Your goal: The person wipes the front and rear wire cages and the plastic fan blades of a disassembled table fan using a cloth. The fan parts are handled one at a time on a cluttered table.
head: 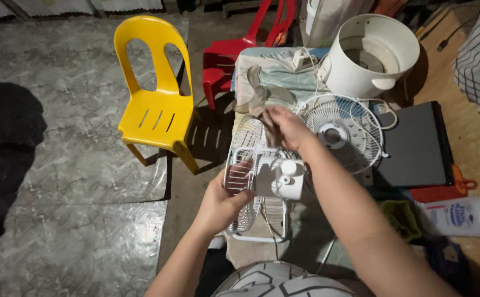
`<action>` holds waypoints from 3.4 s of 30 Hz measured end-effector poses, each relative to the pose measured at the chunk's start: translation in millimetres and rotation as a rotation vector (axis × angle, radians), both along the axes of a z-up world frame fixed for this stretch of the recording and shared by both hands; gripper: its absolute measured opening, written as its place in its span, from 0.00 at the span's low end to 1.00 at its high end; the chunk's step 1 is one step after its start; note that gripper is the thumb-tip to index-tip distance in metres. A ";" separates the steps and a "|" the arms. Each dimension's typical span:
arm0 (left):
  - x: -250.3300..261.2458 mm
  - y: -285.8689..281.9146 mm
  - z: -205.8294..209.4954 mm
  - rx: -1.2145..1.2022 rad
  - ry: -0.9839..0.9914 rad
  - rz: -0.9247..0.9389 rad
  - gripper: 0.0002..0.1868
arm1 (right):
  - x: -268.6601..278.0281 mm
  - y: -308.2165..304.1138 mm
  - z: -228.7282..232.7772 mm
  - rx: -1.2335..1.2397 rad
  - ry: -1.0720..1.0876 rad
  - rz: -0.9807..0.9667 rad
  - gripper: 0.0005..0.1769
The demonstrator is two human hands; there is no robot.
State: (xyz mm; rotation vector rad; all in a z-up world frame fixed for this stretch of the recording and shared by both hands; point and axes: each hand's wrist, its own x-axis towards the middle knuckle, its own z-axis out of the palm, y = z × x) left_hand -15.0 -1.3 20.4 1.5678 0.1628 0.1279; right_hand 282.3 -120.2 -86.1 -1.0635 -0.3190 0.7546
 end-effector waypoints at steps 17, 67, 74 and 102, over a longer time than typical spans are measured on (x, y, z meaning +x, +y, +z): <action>2.3 -2.3 0.2 -0.016 -0.061 -0.029 0.34 | -31.2 -27.3 -69.7 -0.337 -0.077 0.093 0.13; 33.3 9.1 -34.9 -0.513 -0.015 -0.057 0.39 | -219.0 42.5 132.5 -0.558 -1.258 -1.015 0.13; 28.5 -1.5 -37.2 -0.682 -0.099 -0.169 0.35 | -280.5 28.2 110.8 -0.674 -1.233 -1.072 0.09; 42.5 1.6 -31.7 -0.613 -0.035 -0.152 0.15 | -334.5 6.5 -63.5 -0.180 -0.359 -1.236 0.13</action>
